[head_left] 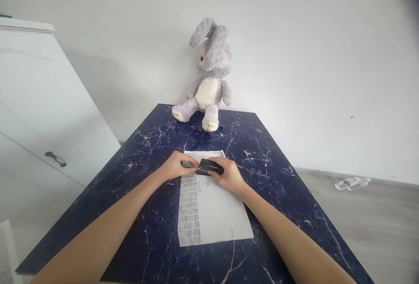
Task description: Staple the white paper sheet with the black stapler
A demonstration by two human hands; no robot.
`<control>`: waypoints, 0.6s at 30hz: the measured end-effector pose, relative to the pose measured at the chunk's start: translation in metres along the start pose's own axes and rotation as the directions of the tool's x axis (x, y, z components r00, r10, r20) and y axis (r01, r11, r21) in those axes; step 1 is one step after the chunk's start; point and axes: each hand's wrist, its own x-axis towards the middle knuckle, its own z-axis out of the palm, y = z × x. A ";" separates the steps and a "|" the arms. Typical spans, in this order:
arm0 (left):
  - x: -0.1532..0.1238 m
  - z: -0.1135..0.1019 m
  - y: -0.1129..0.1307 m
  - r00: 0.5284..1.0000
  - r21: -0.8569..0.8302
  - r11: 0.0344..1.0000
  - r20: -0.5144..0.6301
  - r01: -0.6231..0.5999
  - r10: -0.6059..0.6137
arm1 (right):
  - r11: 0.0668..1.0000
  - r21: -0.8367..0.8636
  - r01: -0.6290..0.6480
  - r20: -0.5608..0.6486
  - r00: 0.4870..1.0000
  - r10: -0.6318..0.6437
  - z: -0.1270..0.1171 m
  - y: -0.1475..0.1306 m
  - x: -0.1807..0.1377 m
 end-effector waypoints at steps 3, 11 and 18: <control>0.000 0.001 0.000 1.000 0.014 1.000 -0.010 -0.017 0.017 | 1.000 0.021 -0.007 -0.022 1.000 0.007 0.000 0.001 0.000; 0.000 -0.001 -0.001 0.995 -0.060 0.997 -0.086 0.049 -0.055 | 0.998 0.049 -0.027 -0.048 0.998 0.030 0.000 0.001 0.001; 0.002 0.000 0.002 0.997 -0.032 0.998 -0.059 0.054 -0.056 | 0.999 0.040 -0.023 -0.046 0.999 0.025 0.000 0.002 0.001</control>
